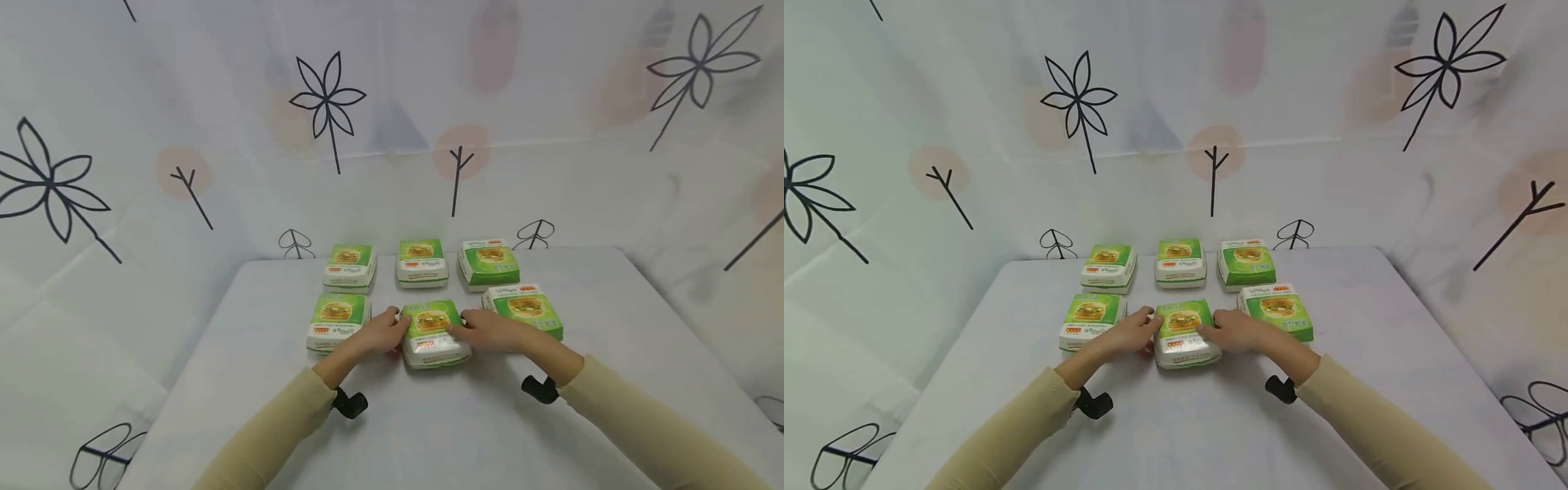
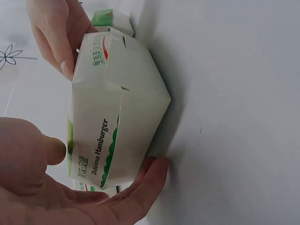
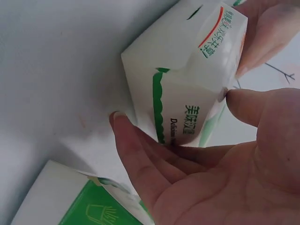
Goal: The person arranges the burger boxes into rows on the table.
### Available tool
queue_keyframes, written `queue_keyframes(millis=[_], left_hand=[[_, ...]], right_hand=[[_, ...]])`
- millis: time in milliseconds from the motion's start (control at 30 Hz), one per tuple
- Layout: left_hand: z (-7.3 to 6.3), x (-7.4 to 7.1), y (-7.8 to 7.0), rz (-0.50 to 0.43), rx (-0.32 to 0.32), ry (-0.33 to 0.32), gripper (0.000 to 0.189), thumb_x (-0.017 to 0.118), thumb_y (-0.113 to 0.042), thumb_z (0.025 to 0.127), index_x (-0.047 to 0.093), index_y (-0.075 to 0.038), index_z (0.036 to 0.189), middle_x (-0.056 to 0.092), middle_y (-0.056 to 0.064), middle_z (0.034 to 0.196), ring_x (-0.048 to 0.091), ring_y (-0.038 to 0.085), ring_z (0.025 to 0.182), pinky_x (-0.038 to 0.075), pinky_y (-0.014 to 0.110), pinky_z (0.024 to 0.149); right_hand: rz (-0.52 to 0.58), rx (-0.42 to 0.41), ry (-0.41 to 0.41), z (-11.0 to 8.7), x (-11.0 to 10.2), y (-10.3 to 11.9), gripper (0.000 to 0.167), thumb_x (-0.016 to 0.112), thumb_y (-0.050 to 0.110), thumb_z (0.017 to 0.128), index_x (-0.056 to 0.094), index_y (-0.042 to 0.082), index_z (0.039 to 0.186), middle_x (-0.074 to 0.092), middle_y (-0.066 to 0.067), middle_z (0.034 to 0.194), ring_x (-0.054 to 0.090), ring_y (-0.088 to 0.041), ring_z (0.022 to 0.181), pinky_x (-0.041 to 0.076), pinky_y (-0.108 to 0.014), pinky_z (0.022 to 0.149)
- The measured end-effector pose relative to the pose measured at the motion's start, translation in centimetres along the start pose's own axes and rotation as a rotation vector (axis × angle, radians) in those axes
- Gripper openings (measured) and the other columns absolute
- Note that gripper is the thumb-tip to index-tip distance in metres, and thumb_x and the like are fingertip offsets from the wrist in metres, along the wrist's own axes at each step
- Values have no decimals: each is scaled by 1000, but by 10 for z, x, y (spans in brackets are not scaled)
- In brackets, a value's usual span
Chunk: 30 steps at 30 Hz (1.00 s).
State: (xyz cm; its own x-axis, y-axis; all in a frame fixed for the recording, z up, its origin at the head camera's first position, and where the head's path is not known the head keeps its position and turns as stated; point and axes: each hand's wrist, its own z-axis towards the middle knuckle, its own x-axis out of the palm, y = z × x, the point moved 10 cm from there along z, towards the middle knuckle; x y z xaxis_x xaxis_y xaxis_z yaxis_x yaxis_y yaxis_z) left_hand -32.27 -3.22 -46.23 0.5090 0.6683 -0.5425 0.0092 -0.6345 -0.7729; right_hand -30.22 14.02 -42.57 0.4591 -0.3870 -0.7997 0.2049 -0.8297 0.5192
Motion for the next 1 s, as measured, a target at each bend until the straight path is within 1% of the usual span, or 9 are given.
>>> queue_keyframes(millis=[67,133,167,300,433,500,667,867,1000], left_hand=[[0,0,1,-4,-13,-6,65,39,-43,111,31,4,156,63,17,116,66,24,85,57,38,74],[-2,2,1,-19,-23,-4,68,41,-44,110,30,4,156,62,19,122,66,25,85,58,39,75],[-4,3,1,-27,-24,-1,68,43,-44,110,30,4,156,62,19,122,66,25,85,58,39,76],[-5,6,0,-28,-4,17,67,45,-42,110,31,5,155,61,19,122,65,25,86,58,39,76],[-4,3,-2,-11,17,27,61,41,-39,111,35,4,154,61,19,124,63,23,91,55,36,76],[-4,3,-3,-17,23,34,56,41,-37,111,39,3,150,61,19,123,62,22,93,54,36,75],[-3,-3,-8,-14,35,39,45,37,-31,113,46,4,139,63,17,110,63,23,86,55,37,72],[3,-14,-14,-50,12,4,40,34,-29,113,50,4,129,63,19,111,64,25,88,60,42,77],[6,-18,-15,-21,-1,-11,40,33,-28,113,51,5,126,62,19,110,63,26,87,60,45,77]], right_hand=[[6,7,-7,0,-1,0,48,52,39,106,60,-7,118,66,-15,103,60,-25,89,53,-42,76],[8,11,-8,0,-3,0,44,51,38,107,59,-5,114,64,-11,98,57,-23,84,50,-39,71],[8,10,-7,-1,-4,0,43,51,38,107,59,-4,113,63,-11,96,56,-23,82,49,-38,70],[24,9,-1,-4,-3,1,45,51,37,107,59,-6,116,63,-10,95,56,-22,82,49,-37,68],[67,19,9,-6,5,3,44,51,38,107,58,-4,114,60,-8,89,56,-21,78,47,-34,65],[79,20,7,-5,7,4,44,50,39,107,58,-3,114,60,-8,88,56,-21,78,47,-34,64],[119,12,-5,3,4,7,40,50,37,108,57,-2,111,61,-8,86,56,-21,75,46,-33,64],[151,25,-19,19,-2,6,38,49,37,108,57,-1,111,63,-8,89,57,-20,77,45,-31,66],[161,40,-13,27,-1,4,39,49,37,108,57,-1,113,64,-9,92,58,-20,80,47,-32,68]])
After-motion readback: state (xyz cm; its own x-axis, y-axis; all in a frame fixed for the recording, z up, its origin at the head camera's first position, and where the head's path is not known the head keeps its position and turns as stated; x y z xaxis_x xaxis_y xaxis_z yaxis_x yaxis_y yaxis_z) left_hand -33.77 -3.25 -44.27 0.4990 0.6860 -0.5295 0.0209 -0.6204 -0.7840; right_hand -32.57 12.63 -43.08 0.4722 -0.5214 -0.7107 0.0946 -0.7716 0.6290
